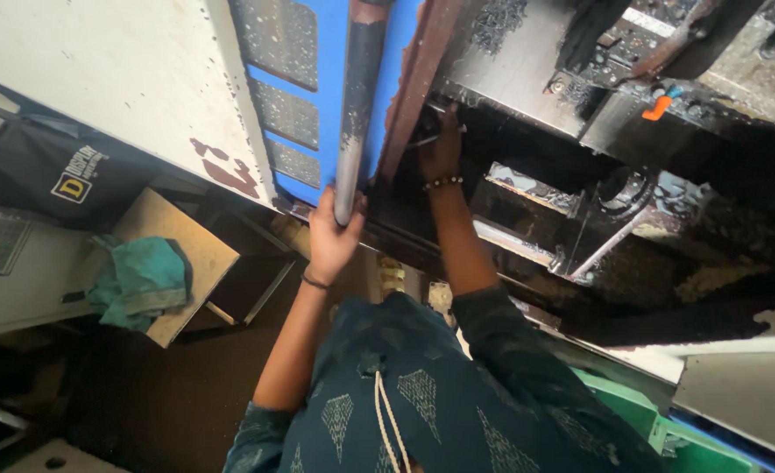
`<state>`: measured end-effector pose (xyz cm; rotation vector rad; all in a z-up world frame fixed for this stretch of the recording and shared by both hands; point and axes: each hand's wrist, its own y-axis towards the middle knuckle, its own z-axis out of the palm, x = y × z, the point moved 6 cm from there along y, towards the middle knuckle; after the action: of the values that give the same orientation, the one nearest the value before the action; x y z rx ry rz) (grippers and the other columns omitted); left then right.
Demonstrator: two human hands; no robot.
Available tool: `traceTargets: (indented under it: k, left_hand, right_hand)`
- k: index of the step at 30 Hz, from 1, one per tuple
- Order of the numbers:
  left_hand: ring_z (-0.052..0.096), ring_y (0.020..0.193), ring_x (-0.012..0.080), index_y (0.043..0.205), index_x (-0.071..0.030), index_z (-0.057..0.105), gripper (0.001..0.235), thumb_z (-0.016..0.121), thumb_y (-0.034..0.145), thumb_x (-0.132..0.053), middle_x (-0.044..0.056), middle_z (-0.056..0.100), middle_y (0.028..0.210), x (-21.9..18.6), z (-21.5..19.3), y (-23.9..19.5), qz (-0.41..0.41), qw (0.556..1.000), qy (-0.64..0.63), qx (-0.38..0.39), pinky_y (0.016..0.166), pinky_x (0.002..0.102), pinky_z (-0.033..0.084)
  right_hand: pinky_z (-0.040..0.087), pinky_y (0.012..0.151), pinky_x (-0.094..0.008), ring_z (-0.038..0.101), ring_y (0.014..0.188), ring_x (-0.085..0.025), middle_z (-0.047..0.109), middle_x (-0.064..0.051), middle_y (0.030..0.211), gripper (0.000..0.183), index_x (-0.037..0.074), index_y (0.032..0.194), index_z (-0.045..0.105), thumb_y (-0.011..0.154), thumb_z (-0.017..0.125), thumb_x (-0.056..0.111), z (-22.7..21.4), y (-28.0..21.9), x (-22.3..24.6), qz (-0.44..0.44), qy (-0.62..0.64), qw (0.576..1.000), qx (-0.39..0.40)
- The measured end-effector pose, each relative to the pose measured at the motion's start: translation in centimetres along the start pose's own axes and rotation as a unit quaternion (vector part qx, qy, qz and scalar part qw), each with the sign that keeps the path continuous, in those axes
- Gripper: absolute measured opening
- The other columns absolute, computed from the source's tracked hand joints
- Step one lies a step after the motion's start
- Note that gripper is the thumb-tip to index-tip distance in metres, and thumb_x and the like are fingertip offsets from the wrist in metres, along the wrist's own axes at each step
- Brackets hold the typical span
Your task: The person operates a metal processing machine, repeatedly inserting metal rods into a fixture, closing the machine door, and retrieving processed rods. They handle the rods one at a time and place them into a green bin.
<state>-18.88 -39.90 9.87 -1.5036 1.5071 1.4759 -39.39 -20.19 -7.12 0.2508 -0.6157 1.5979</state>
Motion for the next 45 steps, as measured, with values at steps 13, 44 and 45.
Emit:
traceTargets:
  k: [13, 44, 45]
  left_hand:
    - [0.070, 0.074, 0.0157, 0.102, -0.004, 0.062, 0.015, 0.073, 0.092, -0.004, 0.009, 0.070, 0.083, 0.0, 0.1, 0.5, 0.015, 0.999, -0.006, -0.030, 0.070, 0.030, 0.055]
    - [0.066, 0.073, 0.0089, 0.098, -0.002, 0.066, 0.010, 0.075, 0.093, -0.001, 0.004, 0.070, 0.079, 3.0, 0.9, -0.5, -0.053, 0.998, -0.001, -0.043, 0.071, 0.026, 0.053]
    - [0.064, 0.071, 0.0083, 0.096, -0.003, 0.065, 0.011, 0.076, 0.093, -0.001, 0.003, 0.069, 0.078, 3.0, 0.8, -0.5, -0.055, 0.997, -0.002, -0.046, 0.069, 0.026, 0.052]
  right_hand:
    - [0.053, 0.099, -0.052, 0.070, 0.106, -0.031, 0.072, -0.011, 0.114, 0.053, 0.017, 0.117, 0.061, 0.088, 0.060, 0.061, -6.3, 0.7, 5.2, -0.062, 0.165, 0.984, 0.005]
    - [0.035, 0.051, -0.032, 0.038, 0.049, -0.013, 0.040, 0.003, 0.061, 0.031, 0.016, 0.088, 0.052, 0.101, 0.061, 0.042, -5.5, 5.6, 0.3, 0.127, -0.074, 0.987, -0.059]
    - [0.035, 0.051, -0.031, 0.039, 0.050, -0.012, 0.042, 0.003, 0.062, 0.032, 0.017, 0.086, 0.050, 0.102, 0.063, 0.041, -5.1, 5.4, 0.0, 0.145, -0.060, 0.985, -0.064]
